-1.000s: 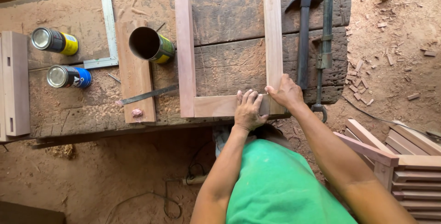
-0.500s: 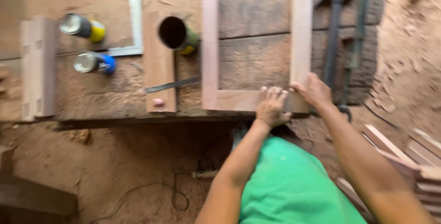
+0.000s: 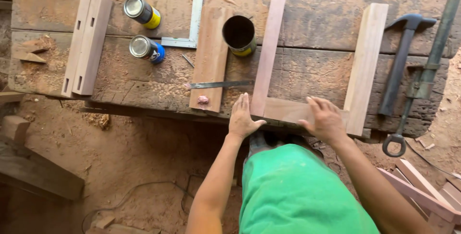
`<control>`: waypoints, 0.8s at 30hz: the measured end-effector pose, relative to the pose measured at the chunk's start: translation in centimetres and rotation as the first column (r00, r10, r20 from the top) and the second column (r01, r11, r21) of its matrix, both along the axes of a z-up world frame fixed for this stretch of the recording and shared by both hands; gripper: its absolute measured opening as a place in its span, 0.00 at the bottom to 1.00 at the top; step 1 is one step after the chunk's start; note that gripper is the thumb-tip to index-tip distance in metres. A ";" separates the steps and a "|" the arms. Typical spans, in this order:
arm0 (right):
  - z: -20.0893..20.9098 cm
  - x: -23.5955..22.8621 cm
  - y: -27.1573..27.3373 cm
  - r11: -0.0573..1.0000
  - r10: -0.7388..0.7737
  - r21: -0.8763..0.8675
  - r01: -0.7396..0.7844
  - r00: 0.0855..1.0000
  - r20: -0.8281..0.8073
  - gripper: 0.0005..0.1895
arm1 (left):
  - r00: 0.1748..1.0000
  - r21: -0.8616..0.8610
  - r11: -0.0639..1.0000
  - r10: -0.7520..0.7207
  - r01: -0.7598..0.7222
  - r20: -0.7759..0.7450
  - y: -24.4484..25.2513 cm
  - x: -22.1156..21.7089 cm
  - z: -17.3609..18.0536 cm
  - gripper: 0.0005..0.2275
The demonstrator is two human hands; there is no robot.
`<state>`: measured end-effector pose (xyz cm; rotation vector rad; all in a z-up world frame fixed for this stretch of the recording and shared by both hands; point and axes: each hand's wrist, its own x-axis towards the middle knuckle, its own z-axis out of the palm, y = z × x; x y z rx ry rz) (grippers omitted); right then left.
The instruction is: The person applies glue to the end of a wooden piece, fits it between two vertical slats to form a rectangular frame, then secures the frame with a long bar clamp and hammers nails along the bottom rail.
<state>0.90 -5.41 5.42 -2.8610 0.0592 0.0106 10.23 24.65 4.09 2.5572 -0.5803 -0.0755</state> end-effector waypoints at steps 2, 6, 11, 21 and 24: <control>0.8 2.0 3.2 0.999 0.039 -0.025 -0.043 0.990 -0.137 0.52 | 0.998 -0.065 0.997 -0.040 0.038 -0.041 0.4 0.0 -2.2 0.55; -0.7 4.9 6.3 0.982 0.127 -0.075 -0.171 0.907 -0.402 0.56 | 0.990 -0.094 0.988 -0.115 0.123 0.082 0.1 -0.5 -7.4 0.49; -4.5 5.2 6.4 0.963 0.156 -0.119 -0.241 0.861 -0.484 0.50 | 0.985 -0.130 0.986 -0.089 0.108 0.148 -0.1 -1.2 -9.8 0.44; -0.3 6.0 7.4 0.931 0.199 -0.209 -0.300 0.895 -0.399 0.50 | 0.973 -0.143 0.964 -0.231 0.225 -0.025 1.4 0.7 -8.4 0.49; -0.4 4.8 8.3 0.959 0.144 -0.148 -0.240 0.868 -0.474 0.52 | 0.958 -0.083 0.957 -0.284 0.280 -0.045 2.4 -0.2 -8.6 0.47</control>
